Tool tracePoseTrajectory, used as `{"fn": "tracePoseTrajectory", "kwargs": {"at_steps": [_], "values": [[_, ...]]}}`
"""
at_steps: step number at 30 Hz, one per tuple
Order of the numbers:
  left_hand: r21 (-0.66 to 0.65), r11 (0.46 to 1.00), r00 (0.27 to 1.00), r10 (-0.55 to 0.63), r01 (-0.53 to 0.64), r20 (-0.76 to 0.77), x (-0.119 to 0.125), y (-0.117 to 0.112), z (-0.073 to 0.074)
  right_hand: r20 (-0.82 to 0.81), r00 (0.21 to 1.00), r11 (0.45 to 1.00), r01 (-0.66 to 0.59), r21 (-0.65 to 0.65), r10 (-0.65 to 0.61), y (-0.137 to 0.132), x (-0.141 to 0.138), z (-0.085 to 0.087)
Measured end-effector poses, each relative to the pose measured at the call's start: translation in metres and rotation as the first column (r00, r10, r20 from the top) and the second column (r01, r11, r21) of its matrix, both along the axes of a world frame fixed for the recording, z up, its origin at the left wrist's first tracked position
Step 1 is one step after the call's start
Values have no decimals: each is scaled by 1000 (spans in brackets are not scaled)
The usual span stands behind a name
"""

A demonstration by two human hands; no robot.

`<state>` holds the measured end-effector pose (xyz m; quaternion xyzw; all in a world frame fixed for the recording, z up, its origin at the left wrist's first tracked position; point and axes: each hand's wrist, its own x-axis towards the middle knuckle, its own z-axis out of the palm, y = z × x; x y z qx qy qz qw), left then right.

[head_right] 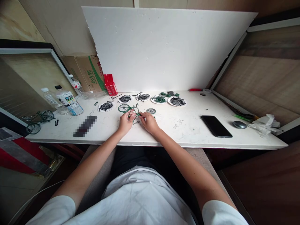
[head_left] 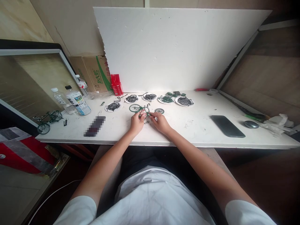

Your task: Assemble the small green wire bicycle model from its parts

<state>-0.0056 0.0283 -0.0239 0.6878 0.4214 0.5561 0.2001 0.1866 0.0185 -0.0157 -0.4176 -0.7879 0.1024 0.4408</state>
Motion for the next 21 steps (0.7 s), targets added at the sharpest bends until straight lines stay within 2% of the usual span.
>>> {"fn": "tracePoseTrajectory", "kwargs": {"at_steps": [4,9,21], "values": [[44,999,999,17,-15,-43,3,-5,5,6,1000,1000,-19,12,19,-1,0,2],[44,999,1000,3,-2,-15,6,-9,7,-34,997,997,-69,39,71,-4,0,4],[123,989,996,88,-85,-19,6,-5,-2,-53,988,988,-140,62,144,-8,0,9]]}}
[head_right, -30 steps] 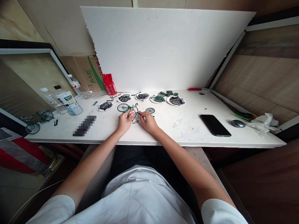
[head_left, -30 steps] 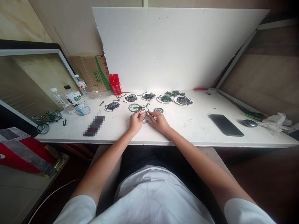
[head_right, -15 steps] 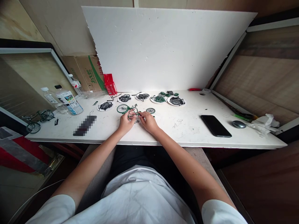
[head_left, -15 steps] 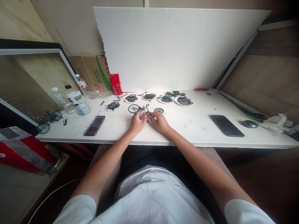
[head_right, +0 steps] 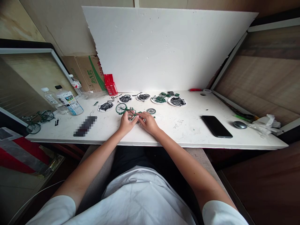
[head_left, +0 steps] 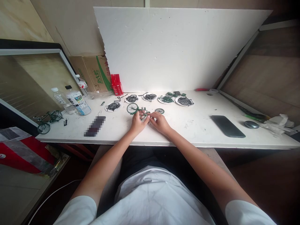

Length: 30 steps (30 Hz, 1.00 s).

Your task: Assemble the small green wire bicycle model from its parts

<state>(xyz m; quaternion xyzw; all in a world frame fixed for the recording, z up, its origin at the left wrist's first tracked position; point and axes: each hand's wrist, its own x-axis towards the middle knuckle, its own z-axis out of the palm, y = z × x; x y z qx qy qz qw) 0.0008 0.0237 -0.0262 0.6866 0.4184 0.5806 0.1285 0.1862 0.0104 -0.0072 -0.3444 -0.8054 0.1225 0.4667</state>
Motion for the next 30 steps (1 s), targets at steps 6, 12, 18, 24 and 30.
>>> {"fn": "tracePoseTrajectory", "kwargs": {"at_steps": [6,12,18,24,30], "values": [[-15,998,998,58,-58,-26,-2,4,-7,-14,1000,1000,8,5,-8,0,0,-1],[-106,993,997,-50,56,56,-1,4,-6,-128,991,997,31,-71,-39,-2,-2,-3],[-71,997,998,9,-5,58,-1,5,-6,-108,993,998,44,-36,-48,-6,-3,3],[-69,998,998,-4,8,59,-2,8,-8,-87,996,998,29,-48,-33,-8,-3,4],[-55,998,998,28,-25,51,-2,5,-4,-87,996,998,18,-53,-22,-9,-4,5]]}}
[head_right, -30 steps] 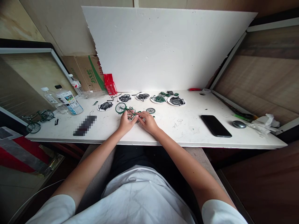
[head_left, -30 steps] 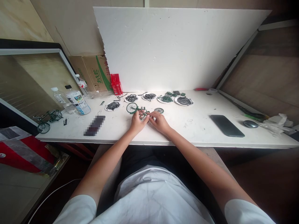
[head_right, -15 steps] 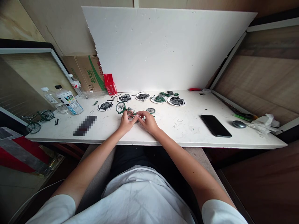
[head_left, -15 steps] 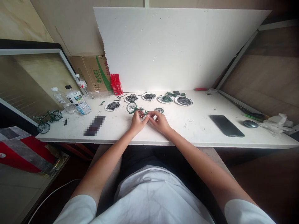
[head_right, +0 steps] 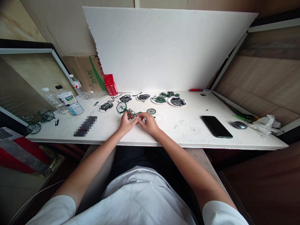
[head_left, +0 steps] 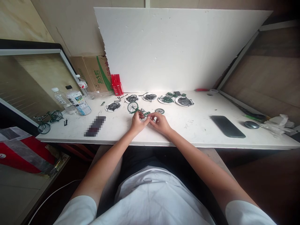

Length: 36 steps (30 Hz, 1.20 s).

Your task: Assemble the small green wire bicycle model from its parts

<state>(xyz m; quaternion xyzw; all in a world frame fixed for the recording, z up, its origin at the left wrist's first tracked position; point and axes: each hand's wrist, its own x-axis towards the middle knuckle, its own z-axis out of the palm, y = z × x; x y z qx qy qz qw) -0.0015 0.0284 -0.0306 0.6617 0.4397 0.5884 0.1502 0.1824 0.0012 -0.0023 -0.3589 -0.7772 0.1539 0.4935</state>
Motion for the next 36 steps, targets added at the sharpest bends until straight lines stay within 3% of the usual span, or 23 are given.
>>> {"fn": "tracePoseTrajectory", "kwargs": {"at_steps": [7,19,29,36], "values": [[33,998,998,45,-44,-38,2,-3,2,7,1000,1000,-5,2,5,3,0,-4],[56,998,995,31,-26,-91,1,-2,-6,37,999,1000,8,19,-9,3,0,-4],[94,995,999,22,-19,-39,4,-4,2,46,999,1000,-1,14,1,7,2,-8],[103,994,995,48,-39,-85,5,-6,-5,49,999,1000,10,1,-10,7,1,-8]]}}
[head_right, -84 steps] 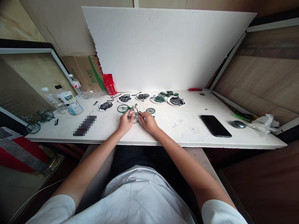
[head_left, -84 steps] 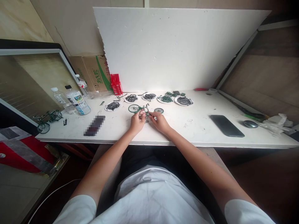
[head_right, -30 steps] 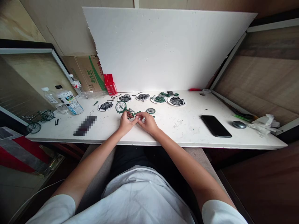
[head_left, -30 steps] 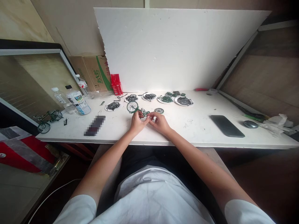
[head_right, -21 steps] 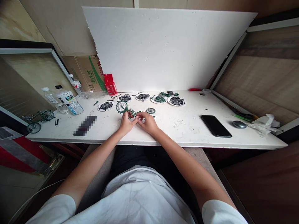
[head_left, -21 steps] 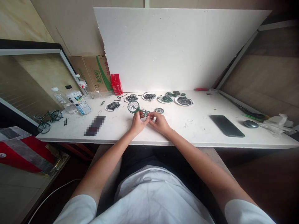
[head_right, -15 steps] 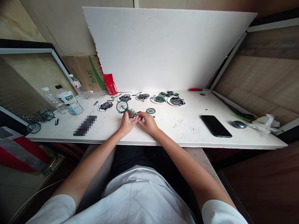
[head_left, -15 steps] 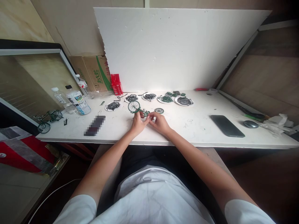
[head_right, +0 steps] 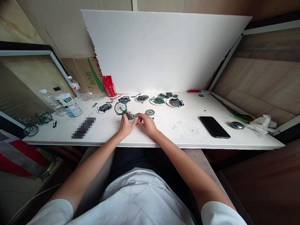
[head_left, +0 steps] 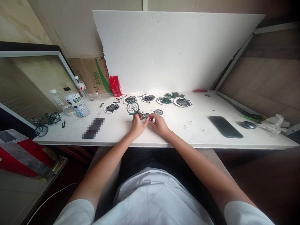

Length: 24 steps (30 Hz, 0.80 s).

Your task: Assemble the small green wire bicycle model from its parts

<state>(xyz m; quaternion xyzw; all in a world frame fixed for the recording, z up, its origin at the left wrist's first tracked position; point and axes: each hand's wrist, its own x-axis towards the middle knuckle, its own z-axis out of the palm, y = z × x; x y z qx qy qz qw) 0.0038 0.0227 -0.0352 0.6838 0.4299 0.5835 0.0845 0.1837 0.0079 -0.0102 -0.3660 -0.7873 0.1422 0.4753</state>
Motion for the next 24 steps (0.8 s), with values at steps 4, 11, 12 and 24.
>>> {"fn": "tracePoseTrajectory", "kwargs": {"at_steps": [4,11,12,24], "values": [[-10,1000,1000,-9,8,-29,-1,0,-2,0,1000,1000,15,7,-15,0,-1,-1],[-10,999,999,-33,33,-41,-2,1,-2,10,1000,1000,8,9,-8,1,-1,-1],[-9,999,998,-41,41,-42,-2,1,-2,9,1000,1000,4,5,-4,1,-1,-1],[23,983,967,-176,183,-185,0,-9,9,34,999,999,-36,4,36,-1,2,-1]]}}
